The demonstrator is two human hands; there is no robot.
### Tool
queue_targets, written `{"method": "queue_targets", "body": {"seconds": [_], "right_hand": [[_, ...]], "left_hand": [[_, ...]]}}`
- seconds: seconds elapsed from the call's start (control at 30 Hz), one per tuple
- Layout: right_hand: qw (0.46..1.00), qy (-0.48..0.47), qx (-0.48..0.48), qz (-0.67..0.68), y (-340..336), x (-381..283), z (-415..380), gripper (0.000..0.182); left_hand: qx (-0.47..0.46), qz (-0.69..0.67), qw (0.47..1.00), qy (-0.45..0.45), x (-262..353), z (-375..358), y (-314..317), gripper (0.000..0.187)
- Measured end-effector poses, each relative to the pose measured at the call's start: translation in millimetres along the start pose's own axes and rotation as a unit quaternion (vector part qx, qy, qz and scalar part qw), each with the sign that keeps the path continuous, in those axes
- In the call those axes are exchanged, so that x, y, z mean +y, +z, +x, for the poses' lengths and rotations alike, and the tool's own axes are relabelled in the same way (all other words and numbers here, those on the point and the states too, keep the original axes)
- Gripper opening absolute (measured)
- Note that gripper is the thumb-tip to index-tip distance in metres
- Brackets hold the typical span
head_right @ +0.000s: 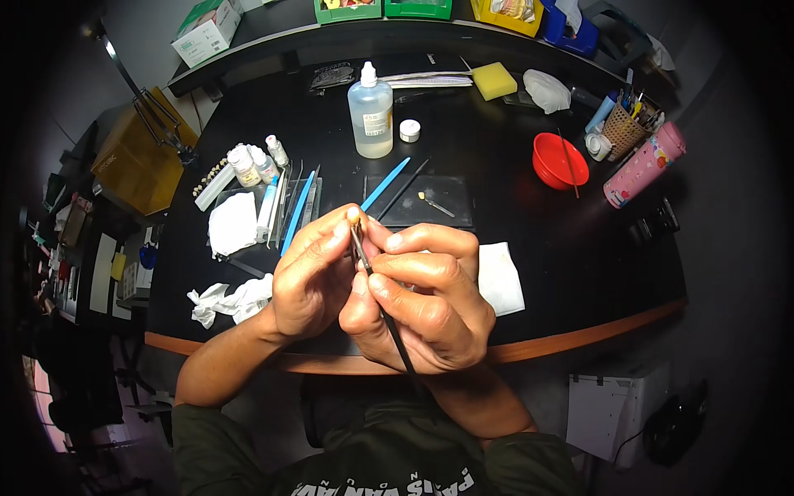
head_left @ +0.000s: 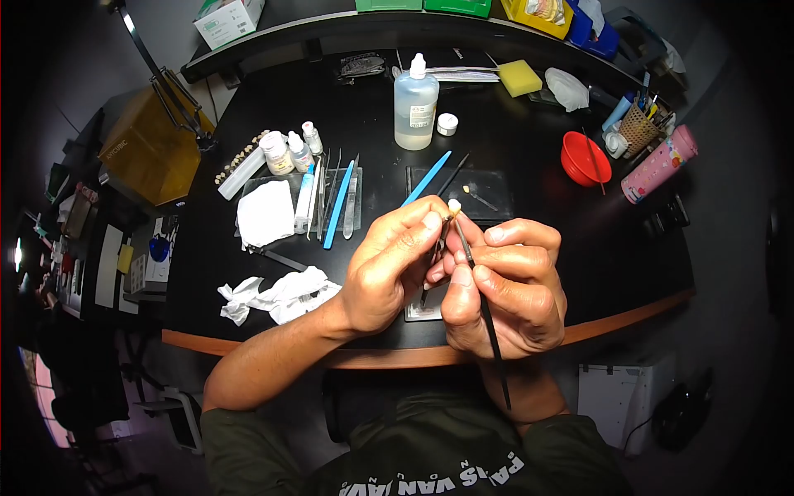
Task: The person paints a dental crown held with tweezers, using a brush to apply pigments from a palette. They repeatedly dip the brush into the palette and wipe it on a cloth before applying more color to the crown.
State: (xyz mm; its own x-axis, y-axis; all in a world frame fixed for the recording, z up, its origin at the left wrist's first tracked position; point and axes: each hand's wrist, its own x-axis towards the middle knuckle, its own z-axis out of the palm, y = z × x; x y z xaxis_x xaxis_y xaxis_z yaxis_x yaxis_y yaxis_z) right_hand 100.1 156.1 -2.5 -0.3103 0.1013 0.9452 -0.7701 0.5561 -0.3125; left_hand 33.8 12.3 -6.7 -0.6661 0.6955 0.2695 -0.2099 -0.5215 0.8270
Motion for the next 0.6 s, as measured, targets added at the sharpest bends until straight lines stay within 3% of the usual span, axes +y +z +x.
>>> {"method": "queue_targets", "body": {"seconds": [0.6], "right_hand": [[1.0,0.006,-0.001,0.004,-0.3,-0.1,1.4,0.026]], "left_hand": [[0.031,-0.014,0.999,0.0,1.6,1.9,11.9,0.031]]}}
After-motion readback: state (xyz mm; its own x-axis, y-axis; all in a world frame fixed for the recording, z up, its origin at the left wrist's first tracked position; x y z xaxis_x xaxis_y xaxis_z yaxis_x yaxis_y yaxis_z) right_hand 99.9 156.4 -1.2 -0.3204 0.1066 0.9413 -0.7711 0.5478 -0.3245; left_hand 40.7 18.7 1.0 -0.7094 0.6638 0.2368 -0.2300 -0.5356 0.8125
